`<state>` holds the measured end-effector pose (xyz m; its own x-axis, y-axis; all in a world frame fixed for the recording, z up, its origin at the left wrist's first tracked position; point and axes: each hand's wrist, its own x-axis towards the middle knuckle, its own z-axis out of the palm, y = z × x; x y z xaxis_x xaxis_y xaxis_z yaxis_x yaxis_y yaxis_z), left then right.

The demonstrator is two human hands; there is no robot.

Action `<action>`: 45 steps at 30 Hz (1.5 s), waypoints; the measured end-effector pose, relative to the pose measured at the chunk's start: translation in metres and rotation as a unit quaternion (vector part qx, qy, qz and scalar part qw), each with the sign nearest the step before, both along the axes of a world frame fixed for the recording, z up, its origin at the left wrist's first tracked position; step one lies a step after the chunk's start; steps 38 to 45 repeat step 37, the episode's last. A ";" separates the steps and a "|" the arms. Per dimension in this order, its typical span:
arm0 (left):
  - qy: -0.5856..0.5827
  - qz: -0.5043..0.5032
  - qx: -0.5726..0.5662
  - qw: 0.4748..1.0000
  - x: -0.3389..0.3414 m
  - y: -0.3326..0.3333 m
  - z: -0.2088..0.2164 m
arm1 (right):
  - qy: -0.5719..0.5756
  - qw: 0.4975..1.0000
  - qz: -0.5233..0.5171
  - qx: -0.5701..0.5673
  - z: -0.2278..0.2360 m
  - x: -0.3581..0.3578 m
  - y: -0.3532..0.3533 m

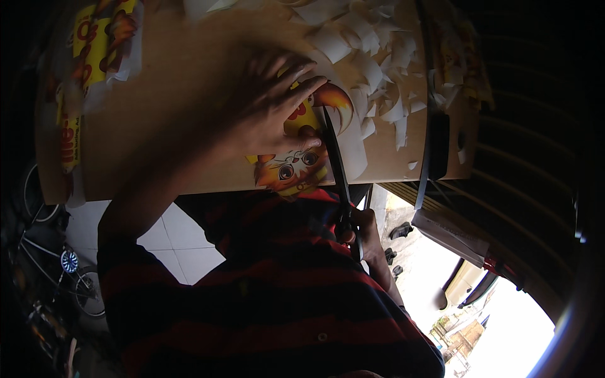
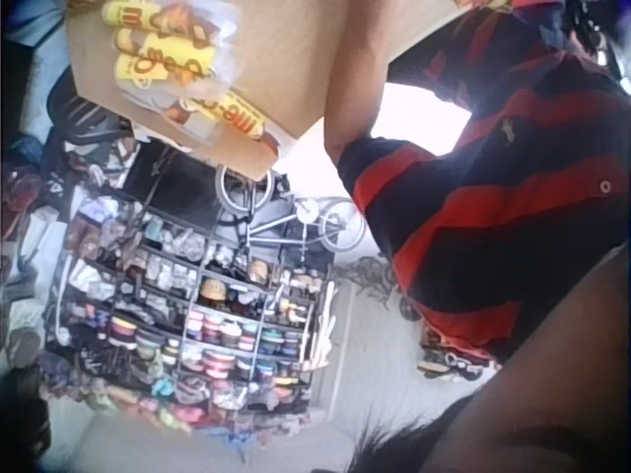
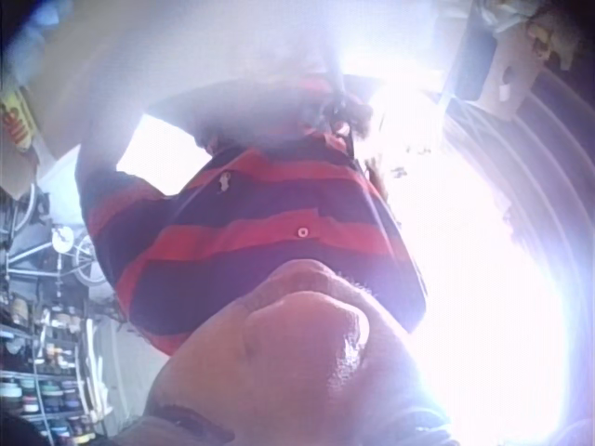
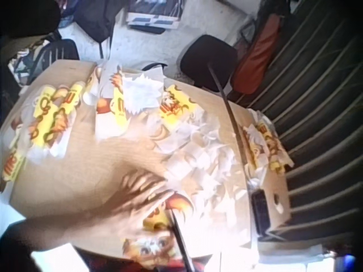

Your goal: The person uses shears to cut along the outline of a cat face printed on a cardboard food package.

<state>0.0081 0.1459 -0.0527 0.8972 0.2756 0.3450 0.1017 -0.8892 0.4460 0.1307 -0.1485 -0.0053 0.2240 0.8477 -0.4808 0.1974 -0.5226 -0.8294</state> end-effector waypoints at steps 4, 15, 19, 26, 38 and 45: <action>0.043 0.022 0.001 0.999 -0.002 -0.005 -0.001 | 0.016 1.000 0.012 -0.010 0.001 0.005 -0.012; 0.052 0.020 -0.012 0.998 -0.002 -0.005 0.000 | 0.082 0.996 -0.020 -0.041 0.021 0.009 -0.041; 0.042 0.026 -0.009 0.999 -0.002 -0.007 -0.005 | 0.110 0.990 -0.055 -0.061 0.028 0.008 -0.037; -0.002 0.043 -0.004 0.999 0.003 -0.008 -0.004 | 0.116 0.990 -0.064 -0.041 0.022 0.011 -0.035; -0.033 0.063 0.010 0.997 0.017 -0.001 0.005 | 0.011 0.997 0.046 -0.059 0.024 0.018 -0.039; -0.033 0.063 0.010 0.997 0.017 -0.001 0.005 | 0.011 0.997 0.046 -0.059 0.024 0.018 -0.039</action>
